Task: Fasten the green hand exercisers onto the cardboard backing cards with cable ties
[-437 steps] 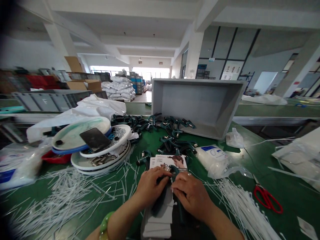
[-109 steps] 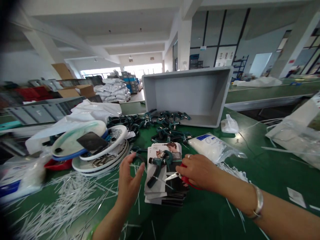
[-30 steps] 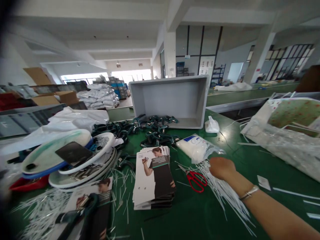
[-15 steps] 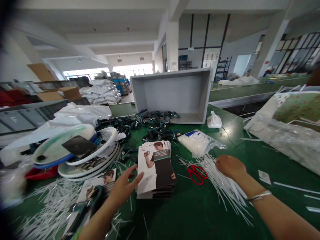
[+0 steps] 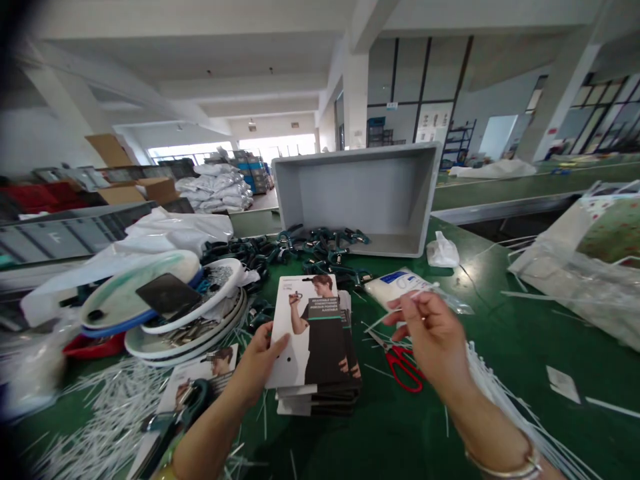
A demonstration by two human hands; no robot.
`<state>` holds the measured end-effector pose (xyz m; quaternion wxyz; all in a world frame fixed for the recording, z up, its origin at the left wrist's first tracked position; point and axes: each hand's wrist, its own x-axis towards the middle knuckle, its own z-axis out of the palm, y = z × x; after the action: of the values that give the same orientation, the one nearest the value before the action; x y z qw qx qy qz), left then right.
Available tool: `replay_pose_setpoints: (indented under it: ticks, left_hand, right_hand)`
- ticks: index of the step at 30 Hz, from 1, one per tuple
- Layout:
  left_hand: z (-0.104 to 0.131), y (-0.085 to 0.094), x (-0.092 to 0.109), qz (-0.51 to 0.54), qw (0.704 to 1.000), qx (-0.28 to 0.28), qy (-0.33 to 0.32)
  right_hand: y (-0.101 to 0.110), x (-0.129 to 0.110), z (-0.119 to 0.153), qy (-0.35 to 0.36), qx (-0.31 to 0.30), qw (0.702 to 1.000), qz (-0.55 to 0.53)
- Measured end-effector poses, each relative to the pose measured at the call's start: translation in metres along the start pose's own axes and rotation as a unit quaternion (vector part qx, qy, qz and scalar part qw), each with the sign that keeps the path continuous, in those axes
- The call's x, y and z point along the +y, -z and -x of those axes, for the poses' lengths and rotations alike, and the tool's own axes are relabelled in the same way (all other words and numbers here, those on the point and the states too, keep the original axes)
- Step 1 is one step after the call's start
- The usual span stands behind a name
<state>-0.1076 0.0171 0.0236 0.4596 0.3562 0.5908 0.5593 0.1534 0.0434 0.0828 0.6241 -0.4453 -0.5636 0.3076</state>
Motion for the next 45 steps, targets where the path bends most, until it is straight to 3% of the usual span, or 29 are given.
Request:
replay_pose_setpoints:
  ticks: [4,8,13,21,33,40,42,45]
  left_hand:
    - [0.006,-0.009,0.013,0.063,0.996,-0.048,0.040]
    - [0.011,-0.012,0.018,0.105,0.991,-0.044,0.067]
    - [0.015,-0.013,0.017,0.141,0.987,-0.058,0.059]
    - [0.020,-0.014,0.017,0.151,0.987,-0.038,0.043]
    - [0.024,-0.013,0.016,0.188,0.981,-0.038,0.039]
    - [0.037,-0.018,0.029,0.198,0.977,-0.064,0.043]
    - [0.041,-0.020,0.031,0.225,0.970,-0.078,0.056]
    - [0.045,-0.023,0.029,0.260,0.957,-0.106,0.070]
  right_hand:
    - [-0.060,0.011,0.022,-0.017,-0.091,0.991,-0.099]
    - [-0.083,0.029,0.036,0.042,-0.111,0.991,-0.060]
    - [-0.084,0.031,0.040,0.107,-0.127,0.986,0.011]
    - [-0.084,0.027,0.044,0.127,-0.145,0.981,0.014]
    - [-0.085,0.021,0.051,0.108,-0.151,0.982,-0.024]
    - [-0.086,0.022,0.049,0.081,-0.152,0.985,-0.017]
    - [-0.087,0.024,0.048,0.100,-0.164,0.981,0.003]
    - [-0.087,0.028,0.044,0.190,-0.170,0.964,0.071]
